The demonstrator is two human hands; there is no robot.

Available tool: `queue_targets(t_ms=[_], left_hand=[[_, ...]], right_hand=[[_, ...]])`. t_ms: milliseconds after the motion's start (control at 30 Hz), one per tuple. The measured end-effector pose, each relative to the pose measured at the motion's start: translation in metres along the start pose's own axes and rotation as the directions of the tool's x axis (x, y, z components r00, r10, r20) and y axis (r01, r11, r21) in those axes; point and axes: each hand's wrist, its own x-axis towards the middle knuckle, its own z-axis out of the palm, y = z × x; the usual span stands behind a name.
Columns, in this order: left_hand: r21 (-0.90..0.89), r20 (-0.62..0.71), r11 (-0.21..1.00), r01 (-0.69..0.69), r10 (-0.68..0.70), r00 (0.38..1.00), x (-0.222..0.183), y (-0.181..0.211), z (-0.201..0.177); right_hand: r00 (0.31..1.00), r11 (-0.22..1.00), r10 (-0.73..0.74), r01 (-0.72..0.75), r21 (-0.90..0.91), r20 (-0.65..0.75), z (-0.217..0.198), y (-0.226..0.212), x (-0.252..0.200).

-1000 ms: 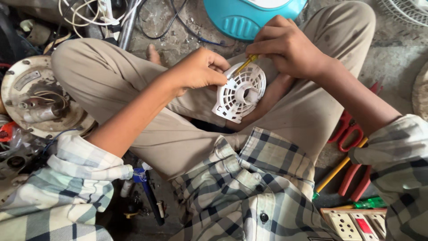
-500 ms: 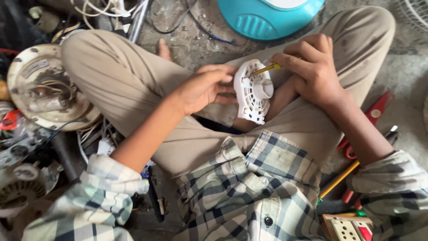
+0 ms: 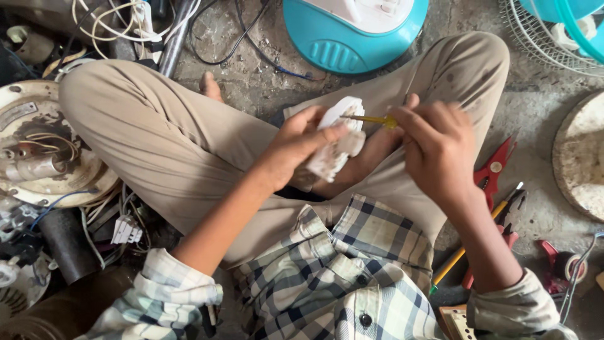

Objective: The person sits on the floor and uses a screwdriver to remove a plastic cover from a fan motor. They then use scissors to trim a piece of white plastic and manipulate the fan motor's internal wiring with their hands.

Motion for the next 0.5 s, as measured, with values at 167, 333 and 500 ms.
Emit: queue_targets(t_ms=[167,333,500], left_hand=[[-0.108,-0.108,0.985,-0.135,0.124,0.986,-0.005,-0.004,-0.013],[-0.410,-0.202,0.888,-0.206,0.132,0.970,-0.021,-0.008,-0.035],[-0.553,-0.242,0.779,-0.295,0.188,0.952,-0.017,-0.012,-0.043]], right_hand=[[0.736,0.382,0.591,-0.616,0.688,0.330,-0.002,0.010,-0.010],[0.716,0.385,0.679,-0.534,0.753,0.161,-0.021,0.009,-0.044],[0.685,0.543,0.699,-0.694,0.472,0.204,-0.012,-0.008,-0.056]])
